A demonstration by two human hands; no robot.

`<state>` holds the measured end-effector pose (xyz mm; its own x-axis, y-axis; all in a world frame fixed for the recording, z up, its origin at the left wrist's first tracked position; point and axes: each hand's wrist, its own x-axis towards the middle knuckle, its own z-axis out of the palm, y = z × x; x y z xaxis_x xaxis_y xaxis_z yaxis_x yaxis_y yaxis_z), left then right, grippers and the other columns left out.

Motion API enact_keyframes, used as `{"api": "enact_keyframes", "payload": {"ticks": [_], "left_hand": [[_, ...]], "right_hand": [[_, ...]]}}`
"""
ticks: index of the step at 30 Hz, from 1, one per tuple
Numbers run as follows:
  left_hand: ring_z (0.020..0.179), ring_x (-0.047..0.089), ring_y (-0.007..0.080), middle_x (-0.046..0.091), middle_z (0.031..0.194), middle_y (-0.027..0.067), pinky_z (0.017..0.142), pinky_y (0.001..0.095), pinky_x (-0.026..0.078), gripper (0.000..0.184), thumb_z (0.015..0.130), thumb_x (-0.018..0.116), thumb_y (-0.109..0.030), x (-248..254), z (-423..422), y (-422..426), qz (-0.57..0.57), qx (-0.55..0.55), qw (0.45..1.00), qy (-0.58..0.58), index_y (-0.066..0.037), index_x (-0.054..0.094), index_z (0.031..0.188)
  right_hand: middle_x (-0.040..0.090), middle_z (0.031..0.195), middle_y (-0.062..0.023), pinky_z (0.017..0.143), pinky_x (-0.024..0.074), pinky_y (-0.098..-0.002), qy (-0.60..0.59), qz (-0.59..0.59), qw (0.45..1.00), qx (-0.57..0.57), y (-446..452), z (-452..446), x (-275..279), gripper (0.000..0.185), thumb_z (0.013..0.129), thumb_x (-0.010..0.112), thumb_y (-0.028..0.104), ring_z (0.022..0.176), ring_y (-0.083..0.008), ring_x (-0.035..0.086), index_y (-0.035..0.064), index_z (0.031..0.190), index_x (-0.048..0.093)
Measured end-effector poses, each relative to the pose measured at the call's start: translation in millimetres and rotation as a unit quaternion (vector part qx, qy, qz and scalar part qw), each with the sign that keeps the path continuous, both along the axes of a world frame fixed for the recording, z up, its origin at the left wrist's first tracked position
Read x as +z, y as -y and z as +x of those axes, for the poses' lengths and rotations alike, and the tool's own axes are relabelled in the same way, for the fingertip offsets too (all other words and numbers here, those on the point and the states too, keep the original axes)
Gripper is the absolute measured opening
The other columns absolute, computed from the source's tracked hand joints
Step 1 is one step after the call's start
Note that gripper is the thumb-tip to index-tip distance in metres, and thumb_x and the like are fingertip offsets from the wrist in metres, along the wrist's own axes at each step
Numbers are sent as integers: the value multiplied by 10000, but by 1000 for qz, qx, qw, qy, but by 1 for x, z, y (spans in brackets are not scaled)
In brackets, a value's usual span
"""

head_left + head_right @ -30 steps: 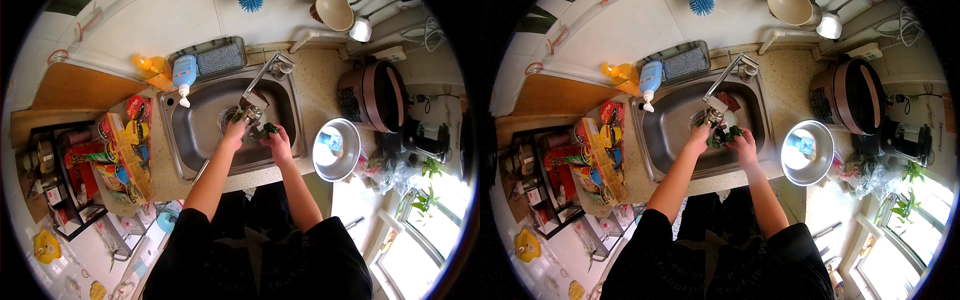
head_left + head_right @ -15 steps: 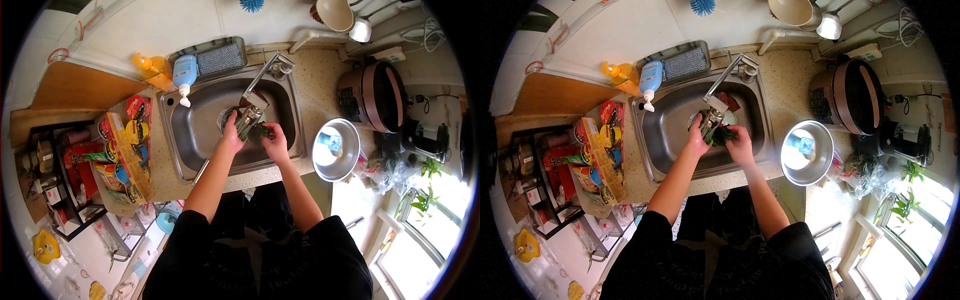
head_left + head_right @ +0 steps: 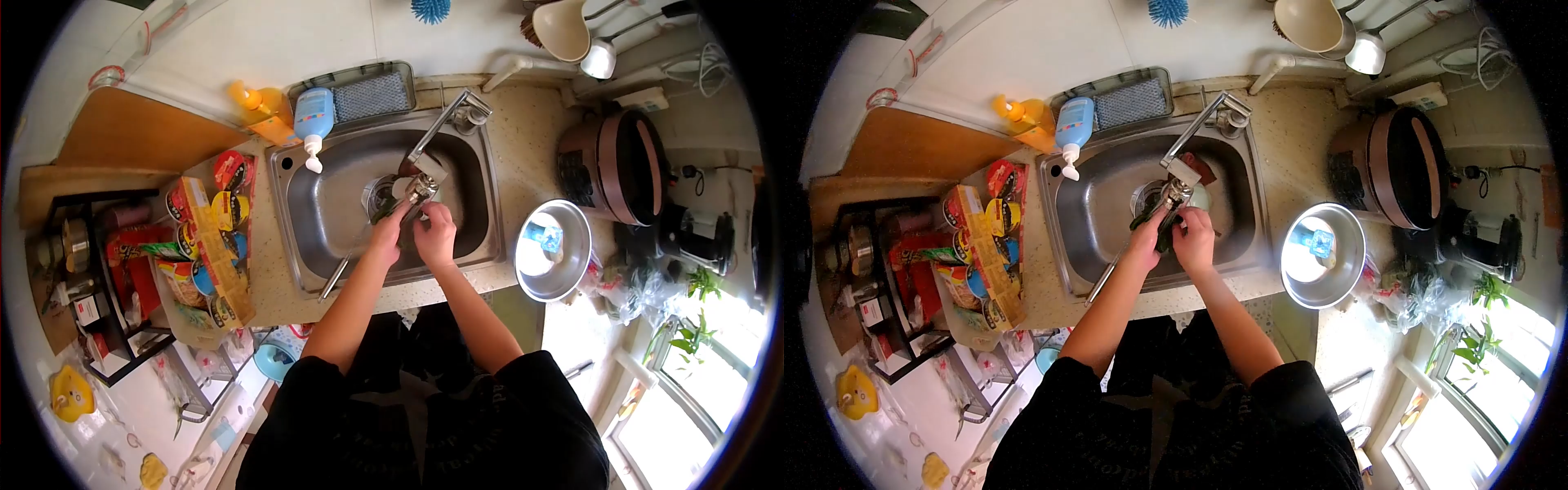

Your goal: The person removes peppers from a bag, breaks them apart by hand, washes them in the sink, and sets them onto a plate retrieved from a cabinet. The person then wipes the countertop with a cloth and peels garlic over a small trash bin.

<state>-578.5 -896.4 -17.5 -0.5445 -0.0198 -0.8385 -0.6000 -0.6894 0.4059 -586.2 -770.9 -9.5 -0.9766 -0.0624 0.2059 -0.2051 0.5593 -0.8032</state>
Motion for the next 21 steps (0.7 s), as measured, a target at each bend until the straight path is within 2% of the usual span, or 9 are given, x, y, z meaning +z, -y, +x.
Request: {"api": "enact_keyframes", "payload": {"ticks": [1,4,6,9,10,12,15,18,21], "left_hand": [[1104,627,133,683,1228,15,897,305,494,471,926,745,-356,1,1,2,11,-2,1000,0,-123,645,1323],[1111,620,130,676,1225,14,904,298,488,426,925,754,-254,-8,5,4,19,25,992,-121,-115,637,1310],[1116,618,137,671,1227,13,925,302,481,444,920,749,-182,-7,9,5,-22,40,991,-127,-109,608,1334],[1106,617,141,650,1236,24,932,307,487,543,869,780,-77,-6,13,7,-59,58,981,-173,-70,563,1367],[1100,617,142,641,1240,29,929,308,492,588,844,797,-43,-7,15,8,-68,64,977,-194,-51,547,1377],[1097,617,144,635,1245,31,946,322,492,634,825,800,-12,-7,17,6,-84,77,970,-215,-49,535,1400],[1111,609,139,632,1251,33,957,314,485,664,819,779,10,-1,20,5,-84,73,964,-241,-53,525,1429],[1128,603,133,635,1257,29,955,289,476,652,823,737,18,-2,25,14,-56,9,976,-211,-61,532,1436],[1098,619,164,655,1215,26,943,297,489,612,815,706,23,-14,29,11,-28,3,985,-171,-92,556,1397]], "right_hand": [[676,1041,-167,683,571,-360,7,-10,1000,6,0,0,0,299,738,711,-46,918,-320,681,11,1029,677],[679,1024,-171,698,573,-353,5,-38,999,31,-5,-2,1,304,736,718,-40,936,-312,686,18,1033,689],[675,1028,-166,709,573,-349,-30,-50,997,58,-8,-6,6,317,734,735,-31,953,-299,693,25,1044,696],[675,1106,-155,839,566,-385,64,-71,993,73,-10,-1,21,268,789,752,14,1024,-319,687,10,1053,707],[675,1119,-142,848,562,-376,117,-111,985,56,-9,1,19,261,811,757,25,1029,-293,685,6,1065,704],[675,1145,-118,865,555,-358,221,-188,957,22,-6,6,9,250,855,766,48,1040,-240,681,-1,1090,697],[681,1150,-79,884,533,-292,309,-422,852,-28,0,14,-2,195,915,733,25,988,-161,661,-20,1098,685],[688,1146,-75,893,517,-275,360,-496,782,-113,0,12,-8,219,933,713,22,982,-144,651,-40,1139,671],[700,1100,-81,864,510,-269,350,-482,797,-102,-1,12,-19,256,954,703,52,983,-143,636,-83,1168,662]]}}
